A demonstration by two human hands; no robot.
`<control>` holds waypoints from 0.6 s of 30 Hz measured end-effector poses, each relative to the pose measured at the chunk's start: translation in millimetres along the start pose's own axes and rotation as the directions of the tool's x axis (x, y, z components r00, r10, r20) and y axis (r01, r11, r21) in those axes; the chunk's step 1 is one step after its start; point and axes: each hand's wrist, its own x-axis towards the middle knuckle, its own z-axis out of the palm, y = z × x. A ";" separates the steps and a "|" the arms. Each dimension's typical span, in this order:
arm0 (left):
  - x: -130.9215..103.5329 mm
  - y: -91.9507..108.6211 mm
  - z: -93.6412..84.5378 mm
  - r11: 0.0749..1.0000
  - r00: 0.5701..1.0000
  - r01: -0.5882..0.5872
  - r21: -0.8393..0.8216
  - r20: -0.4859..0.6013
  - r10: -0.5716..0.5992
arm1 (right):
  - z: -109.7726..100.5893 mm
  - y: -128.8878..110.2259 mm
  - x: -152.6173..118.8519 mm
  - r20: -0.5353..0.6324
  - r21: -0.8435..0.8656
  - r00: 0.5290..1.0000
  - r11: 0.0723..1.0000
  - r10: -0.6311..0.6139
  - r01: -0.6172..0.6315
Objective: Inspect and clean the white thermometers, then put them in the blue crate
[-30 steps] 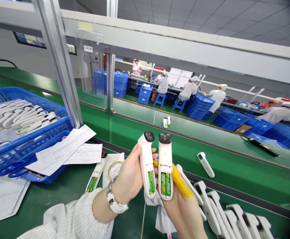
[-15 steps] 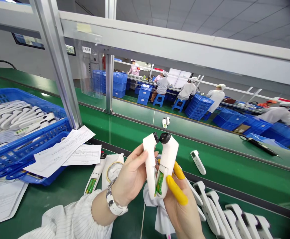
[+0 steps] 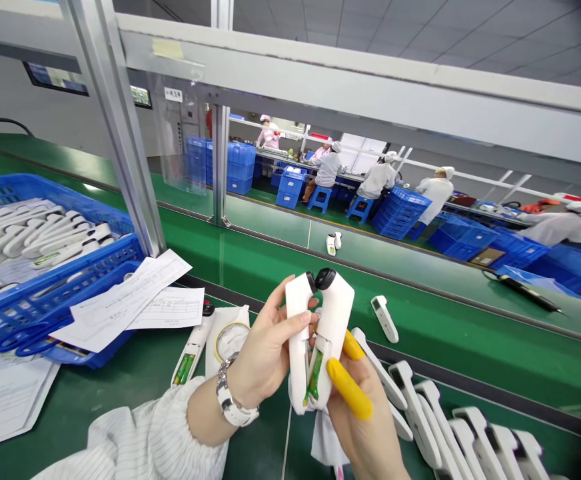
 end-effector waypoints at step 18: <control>-12.3 2.2 -10.9 0.877 0.940 -0.322 0.357 0.013 0.340 | -13.0 15.1 -4.1 -0.052 -0.020 0.999 1.000 0.007 -0.008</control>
